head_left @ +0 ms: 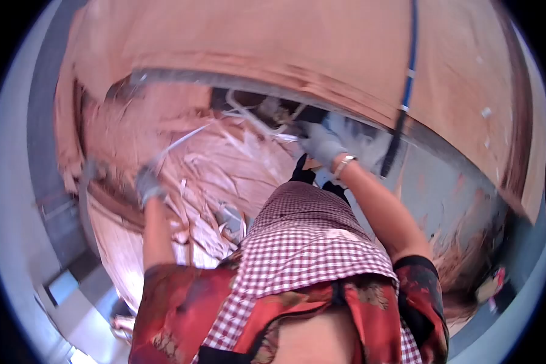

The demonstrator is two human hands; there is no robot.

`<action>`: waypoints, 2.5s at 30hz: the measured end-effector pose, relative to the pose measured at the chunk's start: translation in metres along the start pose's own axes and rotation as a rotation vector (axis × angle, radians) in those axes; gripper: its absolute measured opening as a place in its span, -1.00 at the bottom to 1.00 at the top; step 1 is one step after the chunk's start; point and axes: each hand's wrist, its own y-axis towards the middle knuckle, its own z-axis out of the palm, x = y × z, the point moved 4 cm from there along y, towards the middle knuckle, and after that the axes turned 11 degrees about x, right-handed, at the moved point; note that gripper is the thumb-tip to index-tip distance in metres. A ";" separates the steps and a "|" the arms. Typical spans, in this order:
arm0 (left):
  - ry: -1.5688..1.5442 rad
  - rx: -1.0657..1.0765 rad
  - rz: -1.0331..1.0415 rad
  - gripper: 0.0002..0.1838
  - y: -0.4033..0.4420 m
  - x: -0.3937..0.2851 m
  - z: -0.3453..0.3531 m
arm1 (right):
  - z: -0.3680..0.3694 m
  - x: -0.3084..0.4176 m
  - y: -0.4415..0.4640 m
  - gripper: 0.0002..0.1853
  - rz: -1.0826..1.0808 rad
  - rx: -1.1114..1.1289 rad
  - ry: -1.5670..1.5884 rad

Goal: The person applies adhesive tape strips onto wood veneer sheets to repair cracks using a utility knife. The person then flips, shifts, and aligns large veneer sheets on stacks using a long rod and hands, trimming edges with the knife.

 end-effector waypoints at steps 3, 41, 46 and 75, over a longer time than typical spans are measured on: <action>0.286 0.233 -0.549 -0.60 -0.072 0.165 0.009 | 0.005 -0.007 0.021 -0.59 -0.094 -0.082 -0.241; -0.229 -0.058 1.397 -0.76 -0.389 -0.703 -0.074 | -0.107 -0.322 -0.265 -0.87 -0.257 -0.751 0.996; -0.028 -0.157 1.252 -0.59 -0.395 -0.711 -0.084 | -0.090 -0.345 -0.264 -0.74 -0.163 -0.905 0.665; -2.127 0.048 0.124 -0.77 0.277 -0.172 -0.134 | -0.016 -0.044 -0.120 -0.50 -0.313 -0.197 0.927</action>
